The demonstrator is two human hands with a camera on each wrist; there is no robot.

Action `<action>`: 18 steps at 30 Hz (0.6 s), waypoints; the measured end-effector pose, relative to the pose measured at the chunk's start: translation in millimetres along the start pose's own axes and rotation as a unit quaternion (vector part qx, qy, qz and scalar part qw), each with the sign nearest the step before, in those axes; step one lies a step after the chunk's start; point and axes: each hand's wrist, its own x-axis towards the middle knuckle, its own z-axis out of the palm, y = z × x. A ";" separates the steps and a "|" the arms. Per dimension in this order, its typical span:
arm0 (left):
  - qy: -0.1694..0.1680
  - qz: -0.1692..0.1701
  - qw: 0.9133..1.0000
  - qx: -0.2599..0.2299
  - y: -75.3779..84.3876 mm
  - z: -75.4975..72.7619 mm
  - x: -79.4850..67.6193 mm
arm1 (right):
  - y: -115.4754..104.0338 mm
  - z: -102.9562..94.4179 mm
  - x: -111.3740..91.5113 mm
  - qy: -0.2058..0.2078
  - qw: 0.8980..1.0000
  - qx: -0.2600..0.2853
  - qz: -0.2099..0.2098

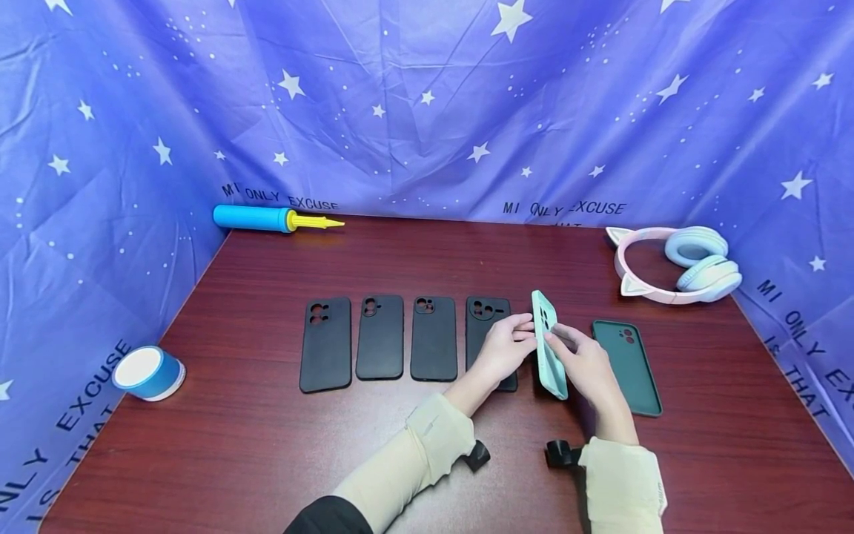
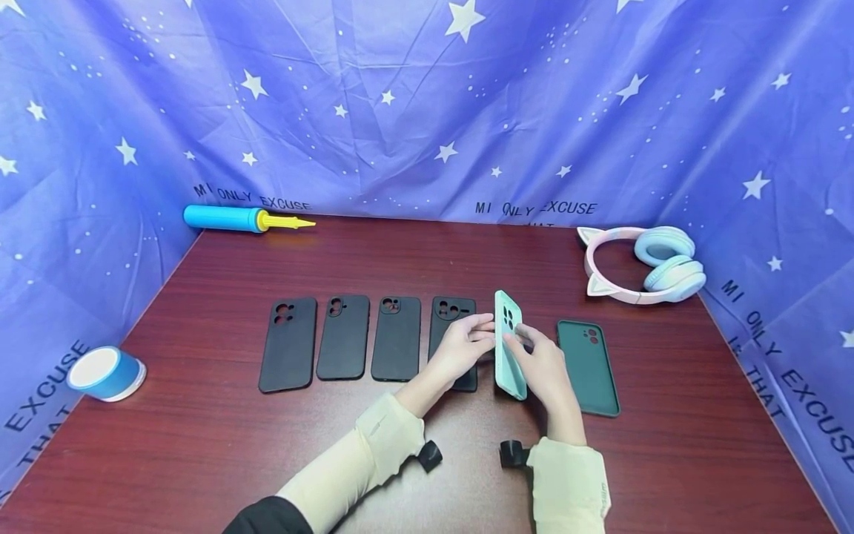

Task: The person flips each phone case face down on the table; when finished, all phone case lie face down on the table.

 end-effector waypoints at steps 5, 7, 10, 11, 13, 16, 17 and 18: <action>-0.001 0.002 1.000 0.000 1.1 -0.5 -1.2 | -1.0 0.8 1.3 -0.006 1.000 0.017 0.007; -0.001 0.003 1.000 0.000 1.5 -0.5 -1.3 | -2.0 1.3 1.6 -0.008 1.000 0.023 0.008; -0.001 0.004 1.000 -0.001 1.9 -0.4 -1.4 | -2.9 1.8 1.6 -0.012 0.999 0.034 0.010; -0.001 0.003 1.000 -0.002 1.9 -0.4 -1.4 | -3.2 2.0 1.6 -0.013 0.999 0.037 0.010; -0.003 0.002 1.000 -0.004 2.1 -0.6 -1.6 | -3.4 2.4 1.5 -0.014 0.999 0.050 0.011; -0.007 0.002 1.000 -0.009 2.1 -1.1 -1.8 | -3.5 3.8 1.8 -0.017 0.997 0.076 0.012; -0.008 0.002 1.000 -0.012 2.1 -1.2 -1.9 | -3.5 4.2 2.0 -0.017 0.996 0.084 0.013; -0.008 0.002 1.000 -0.014 2.2 -1.3 -2.0 | -3.5 4.7 2.1 -0.018 0.995 0.094 0.013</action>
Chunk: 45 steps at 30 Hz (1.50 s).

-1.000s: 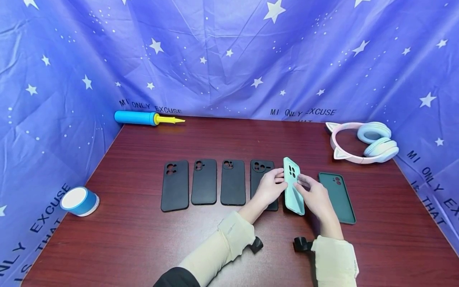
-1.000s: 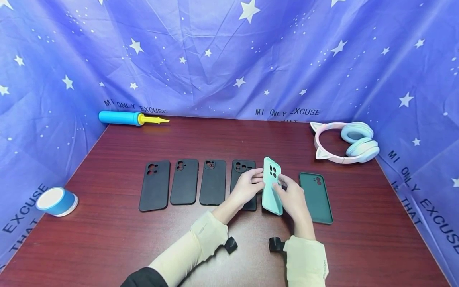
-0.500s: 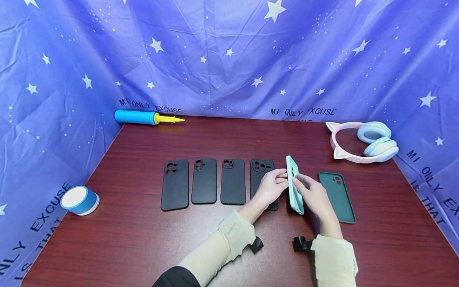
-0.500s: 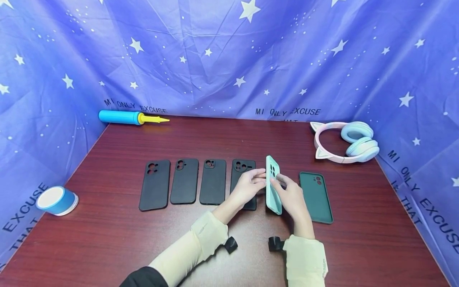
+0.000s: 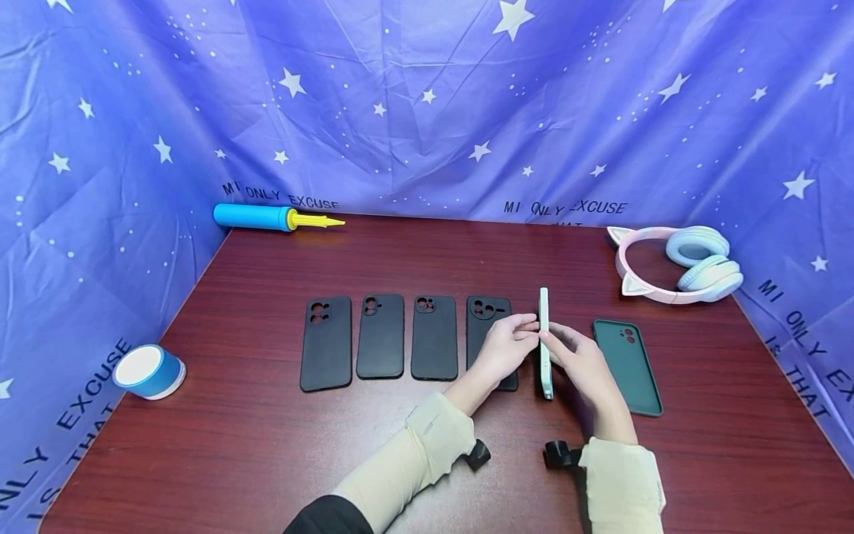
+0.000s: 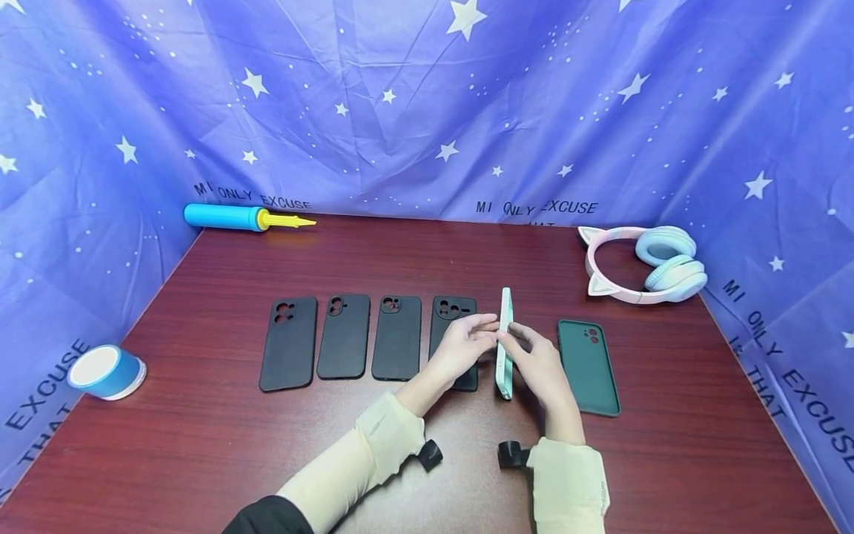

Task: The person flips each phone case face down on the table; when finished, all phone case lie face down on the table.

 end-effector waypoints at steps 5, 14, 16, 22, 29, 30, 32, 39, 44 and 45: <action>-0.001 -0.008 1.000 -0.013 0.0 0.6 0.1 | -0.2 1.2 -0.7 -0.002 0.998 0.068 -0.010; -0.008 -0.041 0.999 -0.013 -1.4 1.6 1.3 | -0.3 -0.3 -1.8 0.010 0.984 0.173 -0.032; -0.010 -0.049 0.999 -0.005 -2.0 1.8 1.6 | 0.5 -1.3 -1.9 0.015 0.982 0.185 -0.038; -0.014 -0.076 0.997 0.003 -1.1 2.4 1.6 | 3.0 -4.7 -2.5 0.029 0.972 0.227 -0.053; -0.018 -0.096 0.994 0.041 1.3 3.1 0.0 | 6.7 -9.9 -3.7 0.043 0.971 0.228 -0.050; -0.020 -0.097 0.994 0.046 1.6 3.2 -0.2 | 7.3 -10.8 -3.8 0.047 0.973 0.223 -0.047; -0.022 -0.097 0.994 0.054 2.3 3.4 -0.5 | 7.8 -12.5 -3.8 0.056 0.976 0.206 -0.039; -0.022 -0.092 0.993 0.066 3.8 3.0 -1.5 | 9.3 -13.7 -0.6 0.073 0.992 0.101 0.010; -0.020 -0.084 0.993 0.076 4.0 2.6 -1.8 | 9.4 -12.3 1.3 0.077 0.996 0.025 0.035; -0.019 -0.082 0.993 0.079 3.8 2.7 -1.7 | 9.5 -11.8 1.4 0.079 0.996 0.012 0.037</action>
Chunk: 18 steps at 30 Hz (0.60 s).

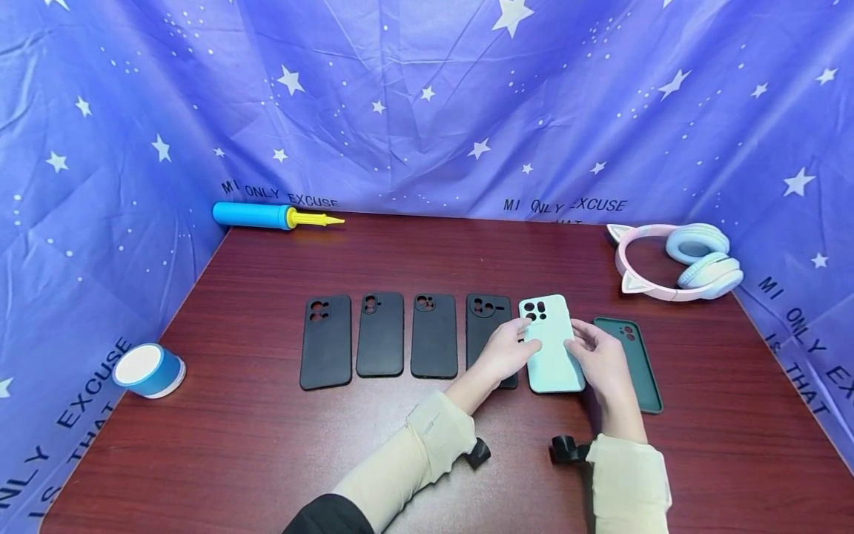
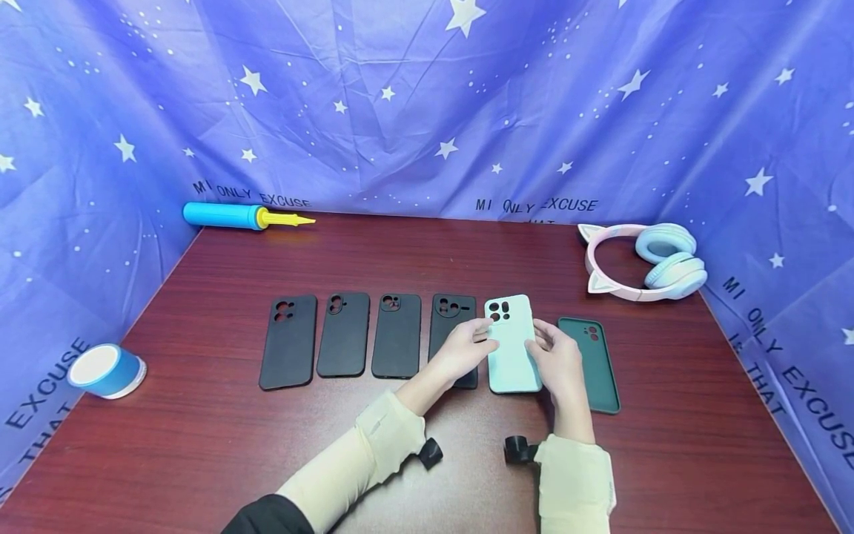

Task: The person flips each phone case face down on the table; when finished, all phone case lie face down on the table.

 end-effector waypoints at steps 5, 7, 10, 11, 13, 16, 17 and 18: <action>0.003 0.002 1.000 0.005 -0.3 0.6 0.7 | 1.7 2.7 -0.3 0.015 0.998 -0.061 0.005; 0.004 0.003 1.000 0.005 -0.2 0.3 0.8 | 2.1 4.2 -0.4 0.023 0.997 -0.076 0.003; 0.005 0.005 1.000 0.005 -0.2 -0.2 0.8 | 2.7 5.7 -0.3 0.032 0.995 -0.090 0.001; 0.006 0.005 1.000 0.006 -0.4 -0.2 0.8 | 3.0 5.9 -0.2 0.035 0.995 -0.093 0.000; 0.006 0.007 1.000 0.007 -0.8 -0.2 0.8 | 3.5 6.2 0.3 0.041 0.994 -0.100 -0.006; 0.005 0.011 1.000 0.012 -1.5 0.0 1.3 | 4.0 6.8 0.9 0.048 0.992 -0.113 -0.018; 0.005 0.012 1.000 0.013 -1.7 0.0 1.4 | 4.0 7.0 1.0 0.051 0.992 -0.117 -0.022; 0.005 0.013 1.000 0.014 -1.8 0.1 1.6 | 4.0 7.3 1.2 0.052 0.991 -0.120 -0.026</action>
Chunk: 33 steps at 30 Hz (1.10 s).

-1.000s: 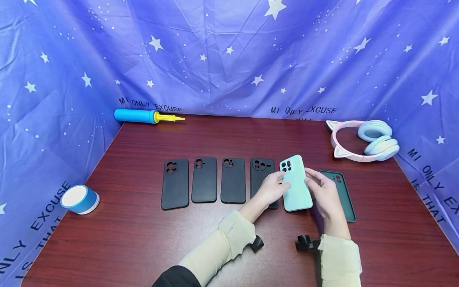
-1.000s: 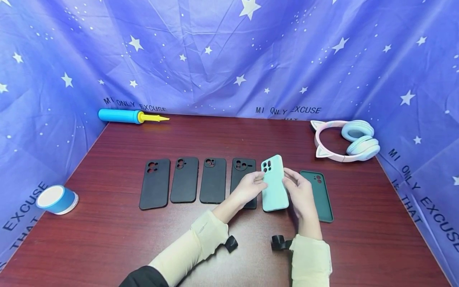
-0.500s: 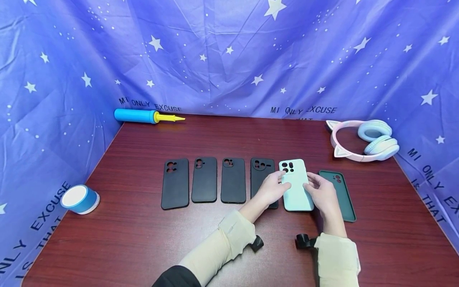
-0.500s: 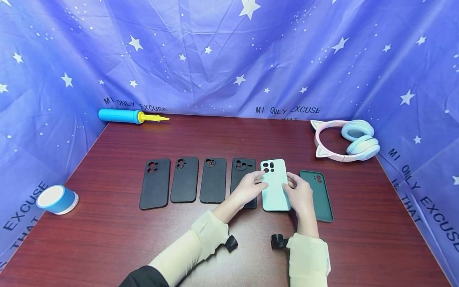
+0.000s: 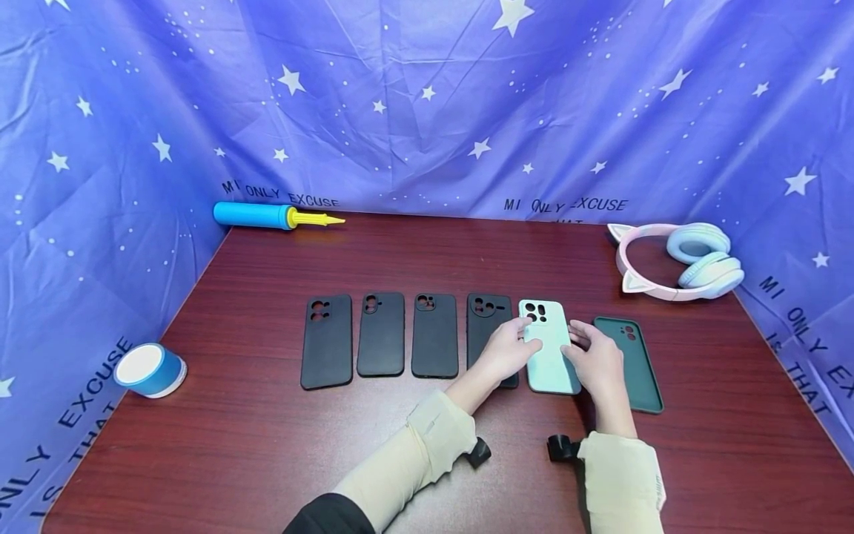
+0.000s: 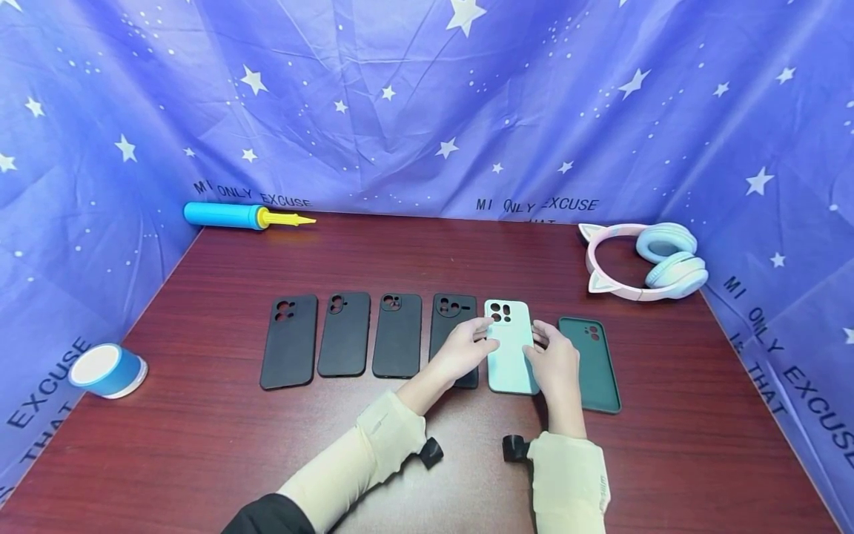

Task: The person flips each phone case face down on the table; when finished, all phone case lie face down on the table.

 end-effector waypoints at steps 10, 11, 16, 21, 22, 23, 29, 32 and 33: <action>-0.002 0.006 1.000 0.007 -0.4 -1.0 -0.7 | -0.7 -4.4 -1.1 0.010 1.000 0.004 -0.005; -0.002 0.006 1.000 0.005 -0.5 -1.7 -0.6 | -0.1 -6.0 -1.3 0.015 1.000 0.007 -0.004; 0.004 0.015 1.000 -0.007 -2.1 -5.0 1.8 | 6.8 -19.3 -1.5 0.051 0.998 0.029 0.003; 0.004 0.023 0.999 -0.029 -2.6 -4.9 4.3 | 17.5 -35.7 -0.7 0.083 0.995 0.045 0.042; 0.004 0.024 0.999 -0.036 -1.9 -4.5 4.4 | 20.4 -38.5 -0.7 0.088 0.994 0.048 0.051; 0.006 0.025 0.999 -0.042 -1.0 -4.0 4.4 | 23.6 -41.3 -0.6 0.095 0.992 0.052 0.058; 0.014 0.039 0.998 -0.049 9.0 4.4 5.0 | 43.4 -57.3 -1.9 0.131 0.979 0.125 0.095; 0.017 0.037 0.998 -0.049 14.0 12.1 7.5 | 50.7 -64.1 -3.4 0.139 0.971 0.159 0.114; 0.022 0.036 0.998 -0.052 15.2 15.0 8.9 | 52.8 -65.9 -4.1 0.139 0.969 0.169 0.119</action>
